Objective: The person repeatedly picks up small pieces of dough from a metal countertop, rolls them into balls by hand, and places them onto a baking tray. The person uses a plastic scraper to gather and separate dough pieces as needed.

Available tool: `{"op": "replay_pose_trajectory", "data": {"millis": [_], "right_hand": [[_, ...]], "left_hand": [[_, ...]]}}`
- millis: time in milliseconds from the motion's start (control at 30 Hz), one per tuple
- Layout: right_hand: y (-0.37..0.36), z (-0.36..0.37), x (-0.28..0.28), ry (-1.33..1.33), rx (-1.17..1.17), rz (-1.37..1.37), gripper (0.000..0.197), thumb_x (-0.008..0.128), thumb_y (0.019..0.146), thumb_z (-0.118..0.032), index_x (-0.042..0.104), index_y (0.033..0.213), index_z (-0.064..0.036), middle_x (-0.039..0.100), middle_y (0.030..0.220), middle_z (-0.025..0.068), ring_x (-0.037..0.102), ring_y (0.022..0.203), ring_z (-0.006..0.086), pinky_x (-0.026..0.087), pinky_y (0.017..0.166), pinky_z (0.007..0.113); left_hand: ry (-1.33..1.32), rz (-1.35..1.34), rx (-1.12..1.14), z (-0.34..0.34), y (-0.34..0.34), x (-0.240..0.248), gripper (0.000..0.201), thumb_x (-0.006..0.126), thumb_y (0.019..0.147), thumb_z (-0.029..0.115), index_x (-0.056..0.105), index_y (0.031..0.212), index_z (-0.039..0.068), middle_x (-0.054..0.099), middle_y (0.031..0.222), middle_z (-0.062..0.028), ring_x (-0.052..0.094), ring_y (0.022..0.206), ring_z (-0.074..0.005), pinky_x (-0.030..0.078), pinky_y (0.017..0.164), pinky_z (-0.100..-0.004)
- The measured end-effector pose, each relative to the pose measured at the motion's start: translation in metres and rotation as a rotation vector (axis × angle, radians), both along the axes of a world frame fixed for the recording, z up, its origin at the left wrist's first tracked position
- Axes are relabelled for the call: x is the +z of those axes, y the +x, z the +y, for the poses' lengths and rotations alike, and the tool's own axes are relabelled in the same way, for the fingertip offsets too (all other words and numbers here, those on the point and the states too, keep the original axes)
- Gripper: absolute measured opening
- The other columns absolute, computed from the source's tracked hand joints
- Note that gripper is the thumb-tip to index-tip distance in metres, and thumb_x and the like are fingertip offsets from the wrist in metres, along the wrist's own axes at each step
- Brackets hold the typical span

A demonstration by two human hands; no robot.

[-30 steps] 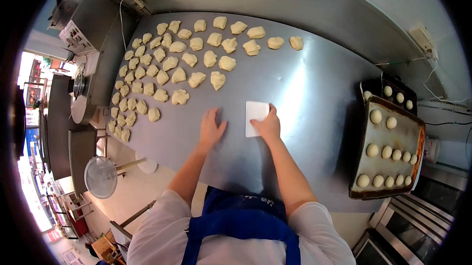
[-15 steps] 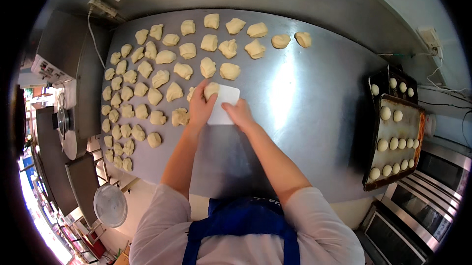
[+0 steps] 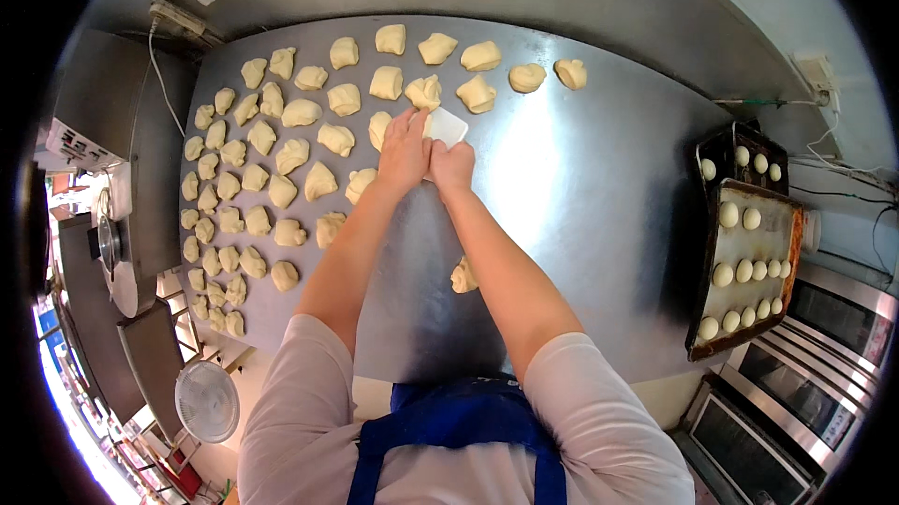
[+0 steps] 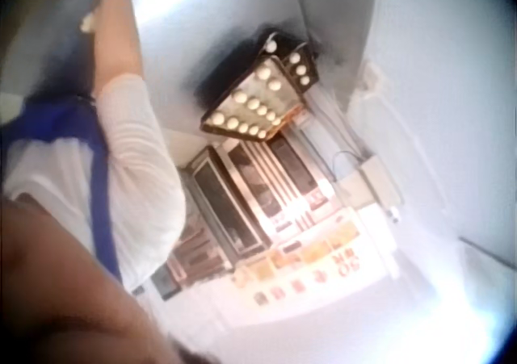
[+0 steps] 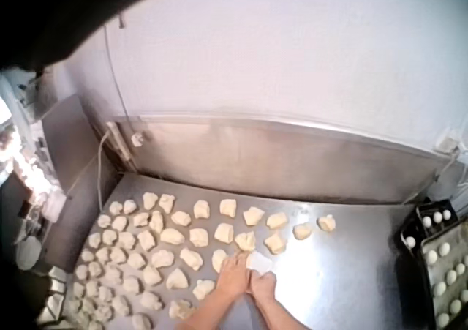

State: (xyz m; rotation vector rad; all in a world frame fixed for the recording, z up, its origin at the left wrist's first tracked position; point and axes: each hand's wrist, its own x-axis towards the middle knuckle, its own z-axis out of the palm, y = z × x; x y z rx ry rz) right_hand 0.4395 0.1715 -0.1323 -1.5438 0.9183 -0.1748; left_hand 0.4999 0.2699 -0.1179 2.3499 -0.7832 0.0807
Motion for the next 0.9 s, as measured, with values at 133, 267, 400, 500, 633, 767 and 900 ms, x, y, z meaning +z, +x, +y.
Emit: {"op": "replay_pose_trajectory", "data": {"millis": [133,267,400,500,633,767,900], "right_hand": [[-0.038,-0.016,0.037,0.277,-0.034,-0.074,0.037,0.069,0.089,-0.014,0.069,0.12,0.0065,0.075,0.11,0.015,0.071,0.097,0.024,0.056,0.087,0.037],[-0.112,-0.049,0.062,0.776,-0.34,-0.264,0.039,0.066,0.098,-0.029,0.069,0.119,0.0042,0.073,0.111,0.009,0.07,0.1,0.0215,0.054,0.09,0.037],[-0.19,-0.056,0.02,0.092,0.429,0.212,0.038,0.069,0.098,-0.04,0.073,0.102,-0.0029,0.071,0.1,0.0086,0.066,0.089,0.0206,0.053,0.082,0.036],[-0.224,-0.016,0.038,-0.694,0.739,-0.074,0.03,0.074,0.089,-0.028,0.07,0.106,-0.0043,0.065,0.107,0.0092,0.063,0.1,0.0258,0.055,0.087,0.039],[-0.239,0.011,0.016,-0.963,1.041,-0.305,0.033,0.073,0.085,-0.015,0.066,0.115,-0.0056,0.059,0.121,0.0106,0.059,0.115,0.0313,0.054,0.096,0.044],[-0.279,-0.006,0.039,-0.782,1.05,-0.524,0.037,0.077,0.082,-0.011,0.067,0.118,-0.0107,0.059,0.12,0.011,0.059,0.113,0.0345,0.055,0.095,0.045],[-0.384,-0.054,0.073,-0.635,0.646,-0.374,0.04,0.079,0.081,-0.013,0.067,0.119,-0.0113,0.059,0.124,0.0123,0.059,0.114,0.0355,0.053,0.096,0.045]], "left_hand": [[-0.371,0.561,0.158,0.021,0.0,0.011,0.048,0.065,0.102,0.024,0.056,0.146,0.008,0.065,0.133,-0.0143,0.062,0.121,-0.0324,0.054,0.095,-0.0425],[-1.463,1.593,0.184,0.115,-0.067,-0.004,0.048,0.051,0.11,0.043,0.059,0.142,0.008,0.068,0.127,-0.0078,0.066,0.111,-0.0229,0.057,0.079,-0.0369],[-1.581,1.889,0.617,0.146,-0.195,-0.011,0.055,0.038,0.111,0.055,0.063,0.131,0.009,0.068,0.118,-0.0068,0.066,0.105,-0.0226,0.057,0.083,-0.0359],[-1.492,1.752,0.656,0.152,-0.27,0.015,0.052,0.037,0.112,0.05,0.062,0.13,0.008,0.067,0.122,-0.0075,0.065,0.108,-0.0239,0.057,0.085,-0.0366],[-1.196,1.358,0.694,0.145,-0.302,0.021,0.046,0.046,0.109,0.038,0.056,0.139,0.004,0.066,0.121,-0.0104,0.064,0.112,-0.0295,0.057,0.089,-0.0423],[-0.387,0.518,0.529,0.142,-0.337,0.051,0.054,0.066,0.098,0.019,0.052,0.148,0.005,0.065,0.125,-0.0121,0.063,0.113,-0.0307,0.055,0.093,-0.0448],[0.149,0.133,0.312,0.172,-0.38,0.042,0.059,0.082,0.085,0.018,0.063,0.139,0.005,0.065,0.123,-0.0156,0.062,0.113,-0.0342,0.053,0.095,-0.0454]]}}
